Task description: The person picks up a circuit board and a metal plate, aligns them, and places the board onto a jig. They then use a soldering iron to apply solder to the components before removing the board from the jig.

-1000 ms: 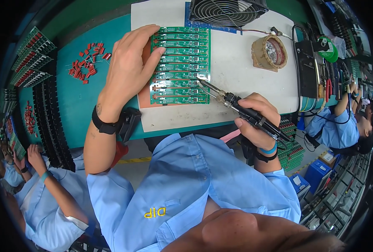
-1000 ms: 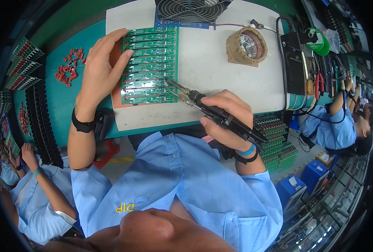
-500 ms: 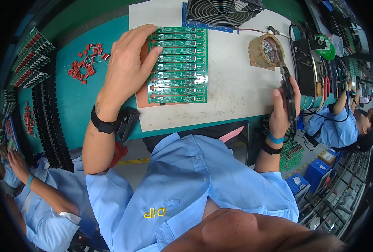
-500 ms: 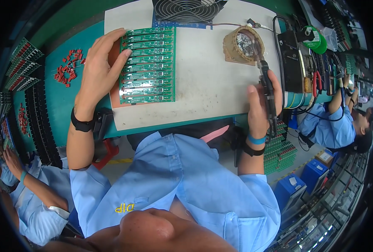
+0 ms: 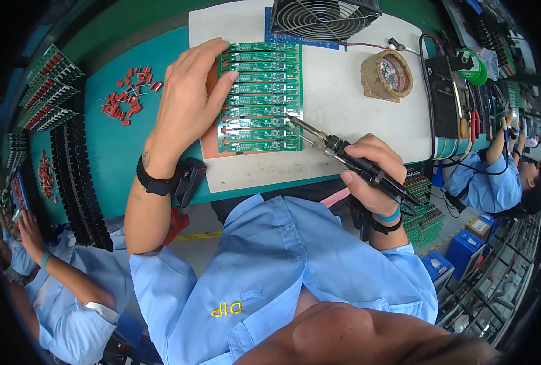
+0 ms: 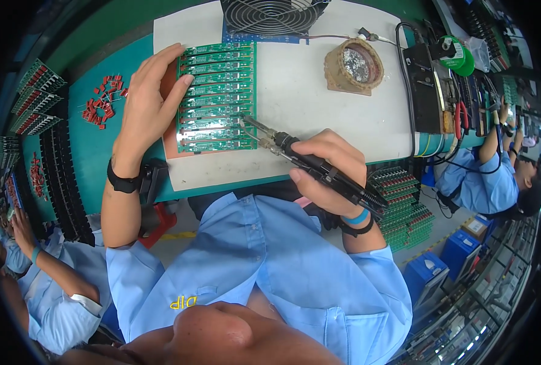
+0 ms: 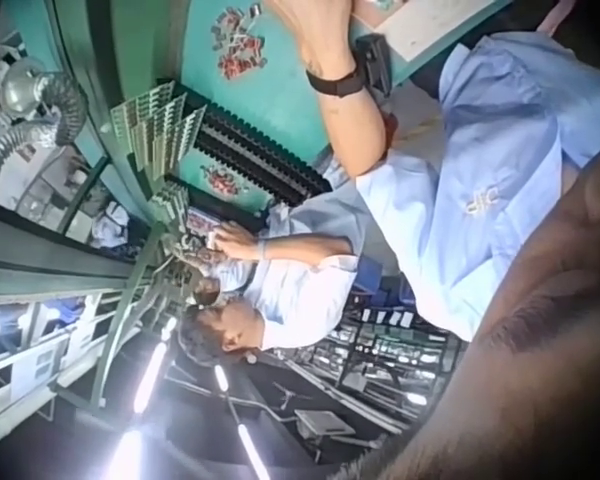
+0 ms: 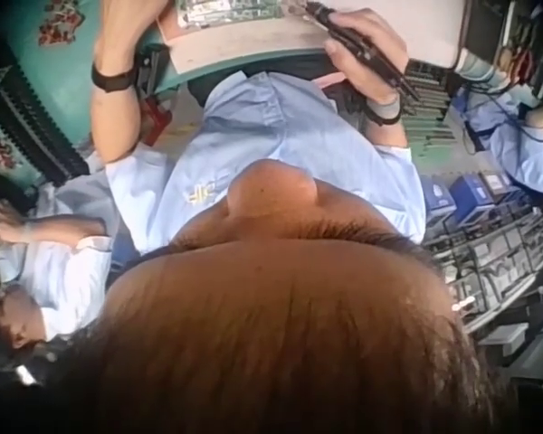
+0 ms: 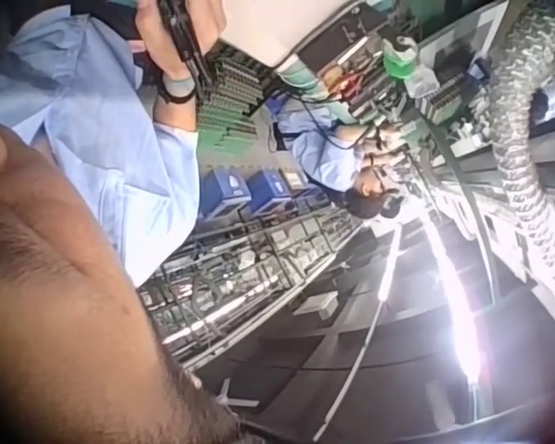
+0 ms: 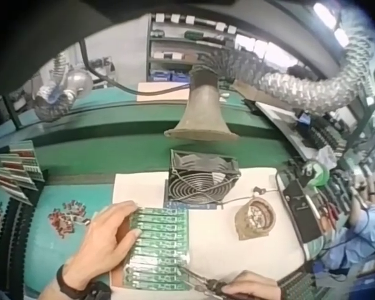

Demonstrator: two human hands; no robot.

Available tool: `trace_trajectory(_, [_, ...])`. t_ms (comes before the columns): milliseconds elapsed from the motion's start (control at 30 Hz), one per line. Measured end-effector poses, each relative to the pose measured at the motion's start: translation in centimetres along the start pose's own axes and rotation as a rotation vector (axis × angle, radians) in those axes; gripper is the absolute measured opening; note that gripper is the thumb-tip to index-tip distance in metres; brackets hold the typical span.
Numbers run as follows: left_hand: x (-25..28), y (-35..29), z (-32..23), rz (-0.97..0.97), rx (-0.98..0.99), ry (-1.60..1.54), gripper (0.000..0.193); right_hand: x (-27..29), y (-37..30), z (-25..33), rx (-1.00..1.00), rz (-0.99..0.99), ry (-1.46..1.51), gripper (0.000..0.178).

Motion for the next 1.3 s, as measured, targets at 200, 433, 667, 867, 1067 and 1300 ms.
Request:
trace_trajectory(200, [0.6, 0.0, -0.4, -0.056, -0.042, -0.097, 0.043, -0.1, 0.2, 0.8, -0.071, 0.023, -0.011, 0.036])
trace_trajectory(433, [0.5, -0.5, -0.8, -0.068, 0.004, -0.086, 0.041, 0.3, -1.1, -0.1, -0.066, 0.006, 0.025, 0.040])
trace_trajectory(667, [0.9, -0.6, -0.5, -0.057, 0.013, -0.112, 0.042, 5.6, -4.2, -3.4, -0.041, -0.327, -0.076, 0.040])
trace_trajectory(867, [0.5, -0.3, -0.3, -0.037, 0.007, -0.100, 0.045, 7.5, -4.2, -6.5, -0.133, -0.635, -0.152, 0.042])
trace_trajectory(1067, [0.5, -0.4, -0.1, -0.040, 0.004, -0.091, 0.046, 5.6, -3.8, -4.8, -0.027, -0.514, 0.057, 0.041])
trace_trajectory(1300, [0.8, -0.5, -0.5, -0.009, 0.030, -0.073, 0.049, 3.6, -3.4, -3.7, 0.054, -0.403, 0.261, 0.045])
Point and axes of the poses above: each hand's wrist, its own y-axis towards the middle knuckle, its own x-axis out of the back of the hand, z = x × y, the point moved 6 cm from there along y, towards the middle knuckle, and after that the axes turned 2 degrees about x, right-handed, at the moved point
